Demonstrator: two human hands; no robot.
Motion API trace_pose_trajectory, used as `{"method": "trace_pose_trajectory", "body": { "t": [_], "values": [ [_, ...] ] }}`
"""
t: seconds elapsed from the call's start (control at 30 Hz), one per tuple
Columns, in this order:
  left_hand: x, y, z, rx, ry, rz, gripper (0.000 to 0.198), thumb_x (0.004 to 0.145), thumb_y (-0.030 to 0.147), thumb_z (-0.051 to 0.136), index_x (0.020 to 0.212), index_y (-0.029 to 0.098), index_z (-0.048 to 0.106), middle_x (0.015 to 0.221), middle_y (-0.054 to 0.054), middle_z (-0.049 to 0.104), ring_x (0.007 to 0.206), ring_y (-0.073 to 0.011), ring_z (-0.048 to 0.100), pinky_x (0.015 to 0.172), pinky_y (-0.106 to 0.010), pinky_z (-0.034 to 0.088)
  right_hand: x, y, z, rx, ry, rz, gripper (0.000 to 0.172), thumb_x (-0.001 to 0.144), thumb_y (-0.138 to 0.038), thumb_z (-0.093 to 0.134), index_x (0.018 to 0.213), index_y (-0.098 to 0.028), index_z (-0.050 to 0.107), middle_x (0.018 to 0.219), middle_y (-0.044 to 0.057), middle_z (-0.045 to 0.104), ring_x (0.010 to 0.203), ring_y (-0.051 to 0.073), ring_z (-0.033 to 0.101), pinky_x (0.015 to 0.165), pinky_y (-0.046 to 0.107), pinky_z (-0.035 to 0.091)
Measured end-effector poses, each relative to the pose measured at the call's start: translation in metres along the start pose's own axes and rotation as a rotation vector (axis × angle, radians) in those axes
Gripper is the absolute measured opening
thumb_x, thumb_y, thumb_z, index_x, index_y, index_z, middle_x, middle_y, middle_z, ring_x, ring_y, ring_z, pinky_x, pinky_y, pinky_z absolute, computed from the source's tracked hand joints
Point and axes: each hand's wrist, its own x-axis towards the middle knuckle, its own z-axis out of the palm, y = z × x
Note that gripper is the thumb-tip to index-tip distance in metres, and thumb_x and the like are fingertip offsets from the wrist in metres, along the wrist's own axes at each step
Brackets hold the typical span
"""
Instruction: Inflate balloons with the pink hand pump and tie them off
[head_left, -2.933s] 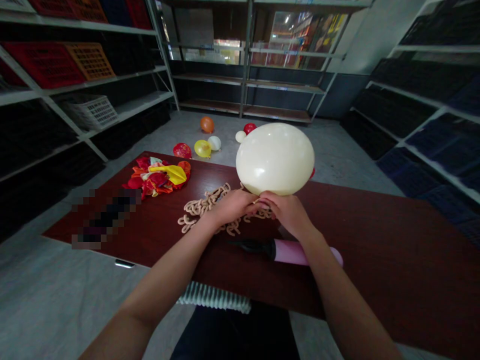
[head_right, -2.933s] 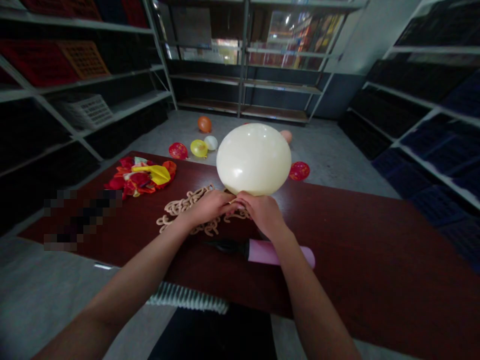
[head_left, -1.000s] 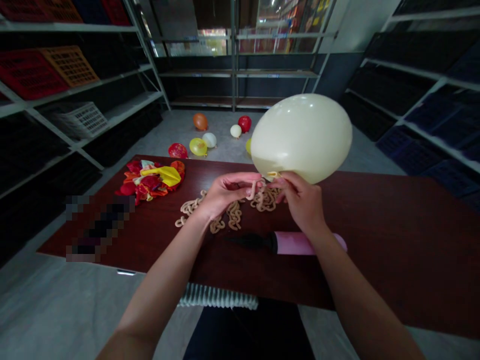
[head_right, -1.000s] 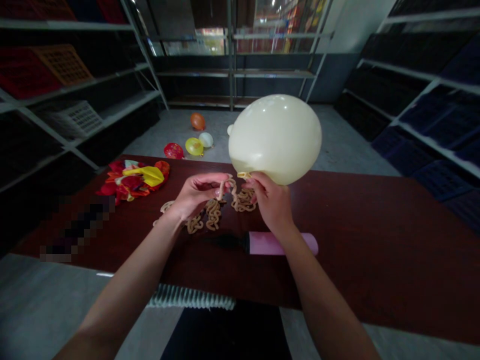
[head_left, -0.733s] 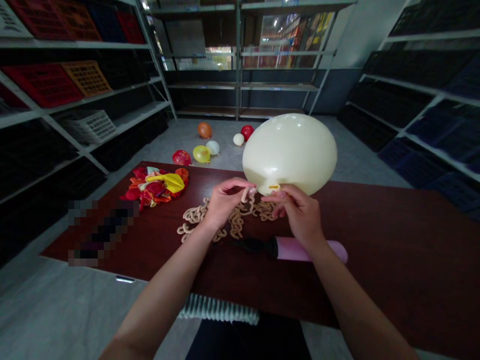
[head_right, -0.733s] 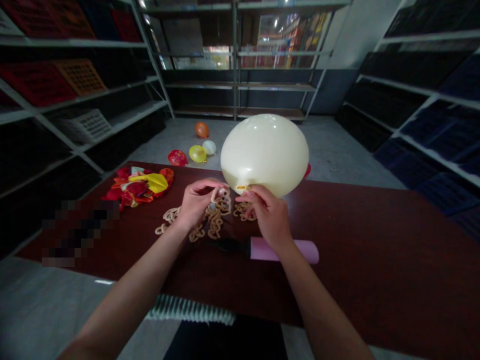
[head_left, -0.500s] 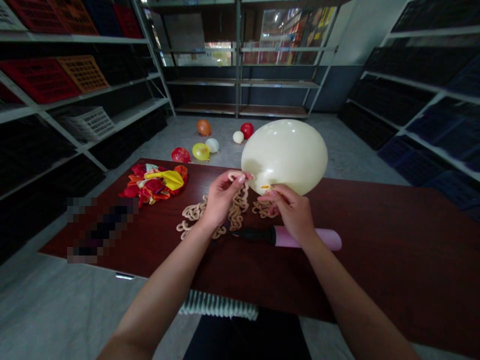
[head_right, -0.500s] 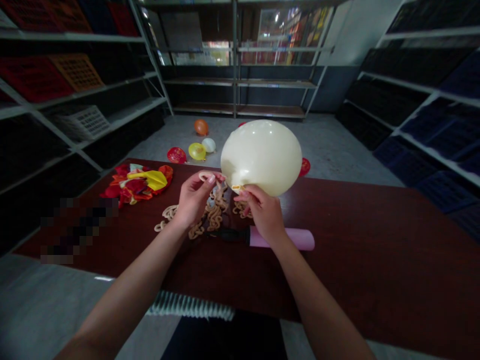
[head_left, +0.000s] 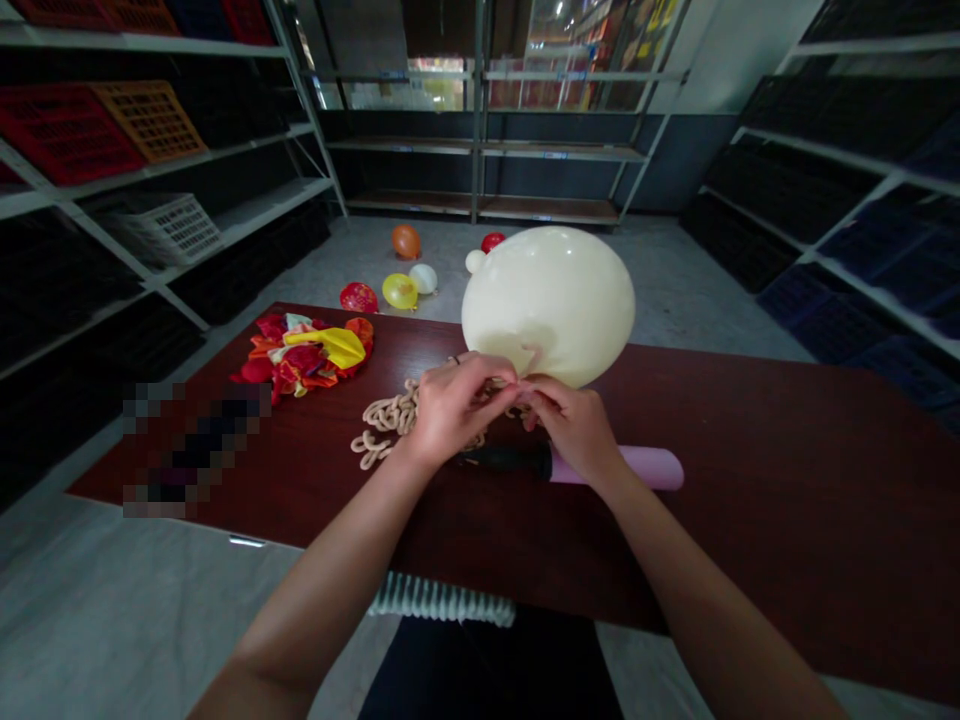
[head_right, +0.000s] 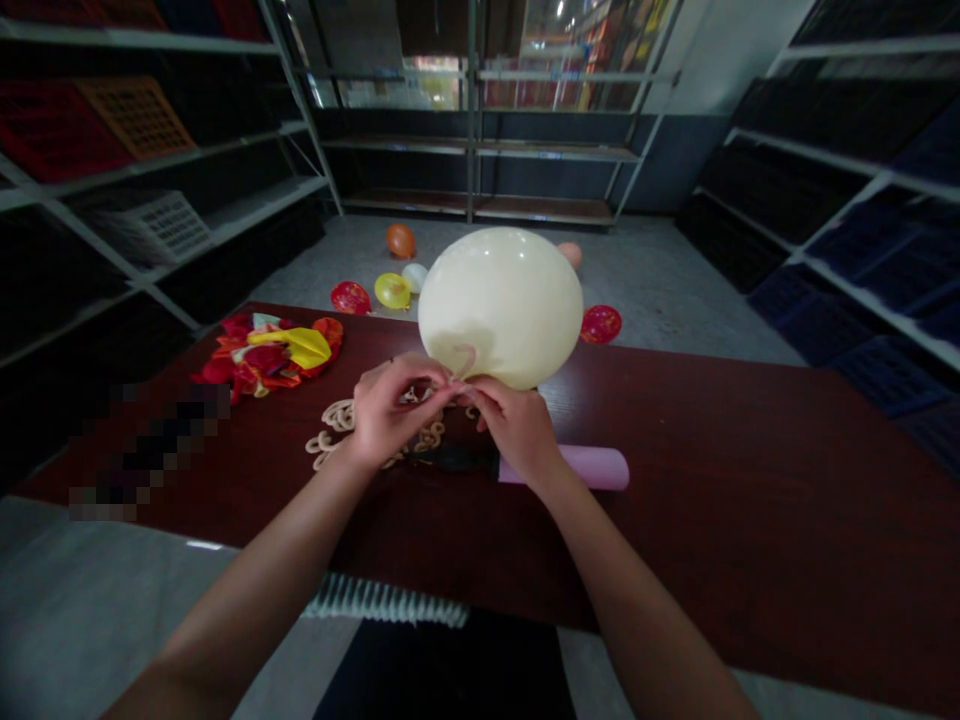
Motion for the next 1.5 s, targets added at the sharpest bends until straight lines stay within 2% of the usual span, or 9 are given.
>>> {"method": "trace_pose_trajectory", "body": {
  "t": [0.2,0.33,0.5,0.67,1.0,1.23,1.33,1.43,1.5],
  "values": [
    [-0.001,-0.002,0.005,-0.05,-0.104,0.106,0.015,0.089,0.018,0.07,0.096,0.019,0.057,0.081,-0.002,0.067,0.074,-0.0144,0.064,0.068,-0.026,0.05,0.0,0.004,0.005,-0.259,-0.059,-0.116,0.029,0.088,-0.021,0.054,0.063,-0.024,0.069,0.058,-0.001,0.069,0.059,0.018,0.066,0.068,0.031,0.049],
    [0.001,-0.003,0.004,-0.116,-0.183,0.093,0.011,0.091,0.018,0.068,0.096,0.019,0.058,0.087,-0.004,0.067,0.082,-0.016,0.064,0.073,-0.029,0.051,0.002,0.003,0.004,-0.207,-0.097,-0.125,0.031,0.087,-0.02,0.056,0.058,-0.024,0.065,0.057,-0.001,0.068,0.062,0.017,0.067,0.071,0.031,0.05],
    [0.009,-0.005,-0.001,-0.198,-0.142,0.057,0.014,0.087,0.021,0.073,0.097,0.018,0.065,0.094,-0.006,0.069,0.091,-0.0175,0.066,0.083,-0.033,0.054,0.002,0.001,0.0,0.187,-0.15,-0.018,0.026,0.092,-0.037,0.054,0.081,-0.022,0.073,0.06,-0.002,0.069,0.052,0.013,0.063,0.058,0.026,0.05],
    [0.012,-0.006,-0.003,-0.194,-0.204,0.054,0.027,0.083,0.026,0.078,0.108,0.019,0.071,0.108,-0.01,0.069,0.103,-0.0208,0.065,0.091,-0.038,0.054,0.003,0.005,0.0,0.453,-0.164,0.126,0.028,0.086,-0.046,0.063,0.094,-0.022,0.073,0.057,-0.003,0.066,0.051,0.012,0.063,0.052,0.025,0.05],
    [0.009,-0.003,0.002,-0.283,-0.189,-0.059,0.023,0.089,0.013,0.069,0.11,0.021,0.075,0.103,-0.008,0.072,0.098,-0.0178,0.067,0.085,-0.033,0.057,0.005,0.0,-0.003,0.661,-0.096,0.115,0.034,0.082,-0.054,0.069,0.079,-0.019,0.069,0.056,-0.002,0.064,0.046,0.012,0.061,0.046,0.025,0.05],
    [0.003,0.012,-0.003,-0.199,-0.085,0.072,0.022,0.091,0.011,0.066,0.11,0.019,0.073,0.097,-0.007,0.071,0.09,-0.0169,0.067,0.079,-0.03,0.056,0.003,-0.012,-0.006,0.668,-0.129,0.137,0.038,0.077,-0.056,0.073,0.087,-0.019,0.072,0.064,0.002,0.07,0.044,0.013,0.061,0.042,0.026,0.049],
    [0.004,0.016,-0.004,-0.216,-0.073,0.096,0.023,0.09,0.009,0.066,0.11,0.019,0.072,0.095,-0.007,0.071,0.089,-0.0171,0.066,0.079,-0.03,0.056,0.002,-0.016,-0.009,0.669,-0.158,0.125,0.041,0.077,-0.055,0.074,0.104,-0.023,0.074,0.069,0.0,0.071,0.046,0.013,0.063,0.04,0.025,0.048],
    [0.006,0.015,-0.004,-0.204,-0.073,0.053,0.018,0.09,0.009,0.067,0.105,0.018,0.073,0.094,-0.007,0.07,0.089,-0.0167,0.066,0.08,-0.03,0.055,0.0,-0.015,-0.01,0.735,-0.247,0.122,0.059,0.08,-0.052,0.073,0.133,-0.03,0.061,0.072,-0.002,0.072,0.055,0.015,0.068,0.041,0.024,0.049],
    [0.007,0.013,-0.003,-0.191,-0.075,0.034,0.015,0.09,0.01,0.067,0.101,0.017,0.073,0.093,-0.007,0.07,0.089,-0.0165,0.066,0.08,-0.03,0.055,-0.002,-0.011,-0.008,0.799,-0.289,0.113,0.062,0.082,-0.05,0.072,0.139,-0.032,0.056,0.067,-0.003,0.07,0.054,0.014,0.066,0.039,0.022,0.046]
  ]
}}
